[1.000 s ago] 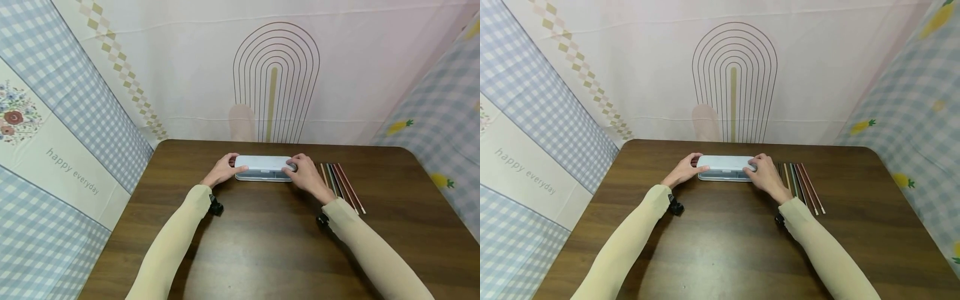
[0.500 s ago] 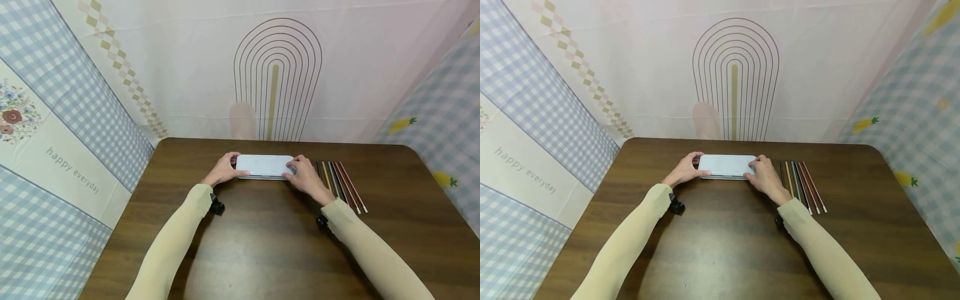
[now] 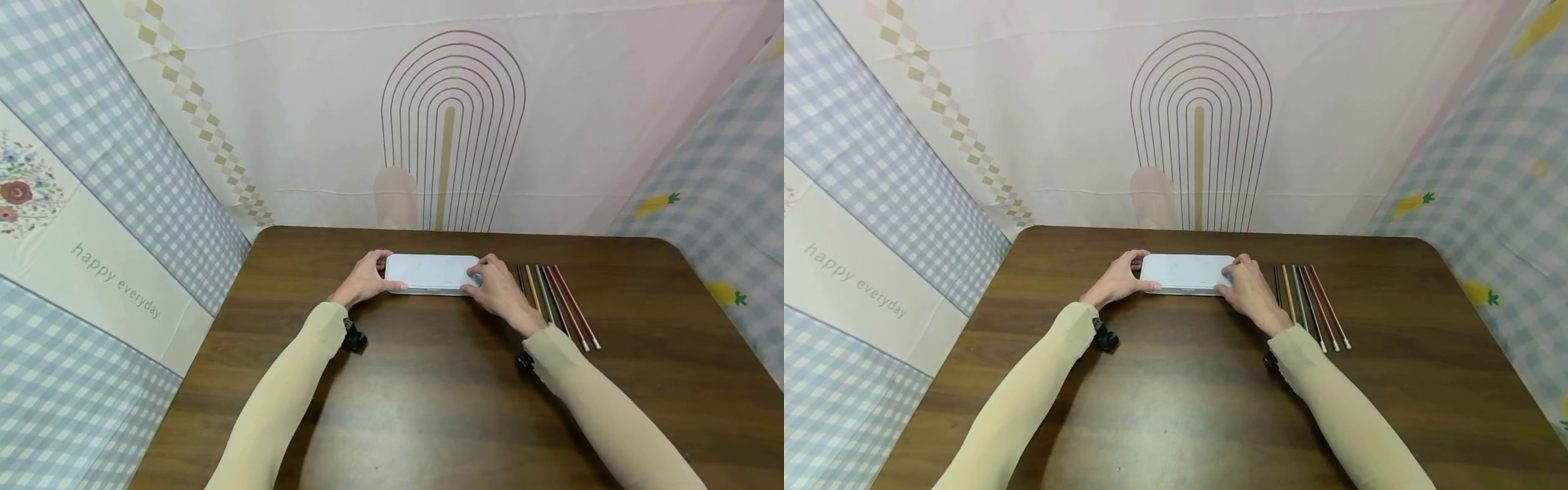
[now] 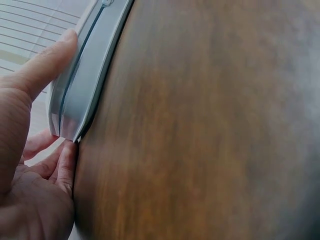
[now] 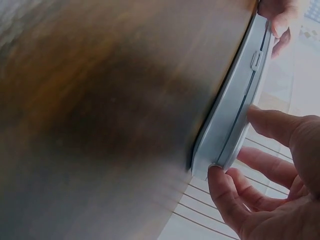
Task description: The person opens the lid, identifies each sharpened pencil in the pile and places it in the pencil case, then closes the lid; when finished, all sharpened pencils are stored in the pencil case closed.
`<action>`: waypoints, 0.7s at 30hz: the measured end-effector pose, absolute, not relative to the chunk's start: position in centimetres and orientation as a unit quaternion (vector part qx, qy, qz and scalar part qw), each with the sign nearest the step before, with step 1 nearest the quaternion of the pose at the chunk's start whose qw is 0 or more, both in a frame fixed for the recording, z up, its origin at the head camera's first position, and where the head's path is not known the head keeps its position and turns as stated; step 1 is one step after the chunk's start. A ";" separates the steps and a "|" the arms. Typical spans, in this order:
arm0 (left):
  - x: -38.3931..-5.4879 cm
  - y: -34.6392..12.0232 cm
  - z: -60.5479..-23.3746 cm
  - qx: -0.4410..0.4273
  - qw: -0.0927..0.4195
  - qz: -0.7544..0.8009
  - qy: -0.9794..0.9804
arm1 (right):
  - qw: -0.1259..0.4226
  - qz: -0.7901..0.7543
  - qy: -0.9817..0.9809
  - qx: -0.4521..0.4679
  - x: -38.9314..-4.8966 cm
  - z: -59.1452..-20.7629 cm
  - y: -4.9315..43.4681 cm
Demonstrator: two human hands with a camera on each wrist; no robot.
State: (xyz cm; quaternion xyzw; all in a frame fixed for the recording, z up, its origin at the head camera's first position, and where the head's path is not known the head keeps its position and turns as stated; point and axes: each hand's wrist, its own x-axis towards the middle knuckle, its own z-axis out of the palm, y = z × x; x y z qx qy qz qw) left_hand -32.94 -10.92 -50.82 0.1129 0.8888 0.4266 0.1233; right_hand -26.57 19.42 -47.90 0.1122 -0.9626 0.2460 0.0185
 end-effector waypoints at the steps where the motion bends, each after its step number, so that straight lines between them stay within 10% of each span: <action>1: -32.9 -10.9 -50.8 0.113 0.124 0.425 0.889 | 0.019 0.246 -0.962 0.114 -26.5 -47.9 19.4; 21: -31.7 -12.0 -50.3 0.138 0.098 0.410 0.896 | 0.036 0.279 -0.953 0.107 -26.2 -47.7 20.5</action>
